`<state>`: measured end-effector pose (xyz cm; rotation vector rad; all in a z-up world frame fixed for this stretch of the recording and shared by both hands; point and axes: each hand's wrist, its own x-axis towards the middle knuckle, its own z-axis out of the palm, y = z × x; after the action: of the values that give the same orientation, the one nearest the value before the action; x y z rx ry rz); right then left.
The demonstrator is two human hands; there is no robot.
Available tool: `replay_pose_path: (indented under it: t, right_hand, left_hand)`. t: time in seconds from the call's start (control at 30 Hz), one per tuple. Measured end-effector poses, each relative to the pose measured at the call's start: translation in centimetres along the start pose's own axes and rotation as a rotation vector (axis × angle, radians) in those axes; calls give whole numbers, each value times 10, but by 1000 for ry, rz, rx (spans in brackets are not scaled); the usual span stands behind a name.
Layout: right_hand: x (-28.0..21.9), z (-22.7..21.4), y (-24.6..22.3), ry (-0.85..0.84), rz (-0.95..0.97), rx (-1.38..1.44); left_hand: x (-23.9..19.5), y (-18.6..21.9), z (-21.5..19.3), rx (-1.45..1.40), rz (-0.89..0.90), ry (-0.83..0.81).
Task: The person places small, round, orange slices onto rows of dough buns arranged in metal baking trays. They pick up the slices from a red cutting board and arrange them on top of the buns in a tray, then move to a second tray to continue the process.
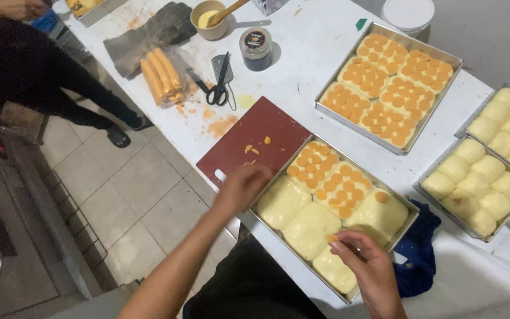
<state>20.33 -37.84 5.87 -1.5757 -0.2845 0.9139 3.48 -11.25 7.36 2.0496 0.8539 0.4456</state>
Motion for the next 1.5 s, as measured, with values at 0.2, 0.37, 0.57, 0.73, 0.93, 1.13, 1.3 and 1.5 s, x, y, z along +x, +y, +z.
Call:
replay_pose_path:
  t: [0.2, 0.37, 0.57, 0.73, 0.93, 1.13, 1.3, 1.5]
  right_hand:
    - [9, -8, 5, 210, 105, -122]
    - [12, 9, -26, 378, 77, -132]
    - [21, -37, -1, 683, 28, -347]
    - [36, -32, -25, 787, -57, -527]
    - [54, -24, -24, 615, -228, -750]
    - [65, -24, -13, 542, -69, -992]
    - [67, -16, -24, 489, -122, -1003]
    - [72, -9, -32, 515, -56, -905]
  left_hand:
    - [61, -85, -31, 420, 246, 160]
    - [78, -128, -20, 547, 241, 24]
    - [82, -107, -33, 434, 519, 66]
    - [87, -99, -48, 374, 621, -35]
    - [82, -113, -48, 564, 580, 67]
    - [76, -117, -48, 621, 633, 125]
    - [74, -116, -47, 494, 535, -7]
    - [68, -123, -46, 451, 382, -41]
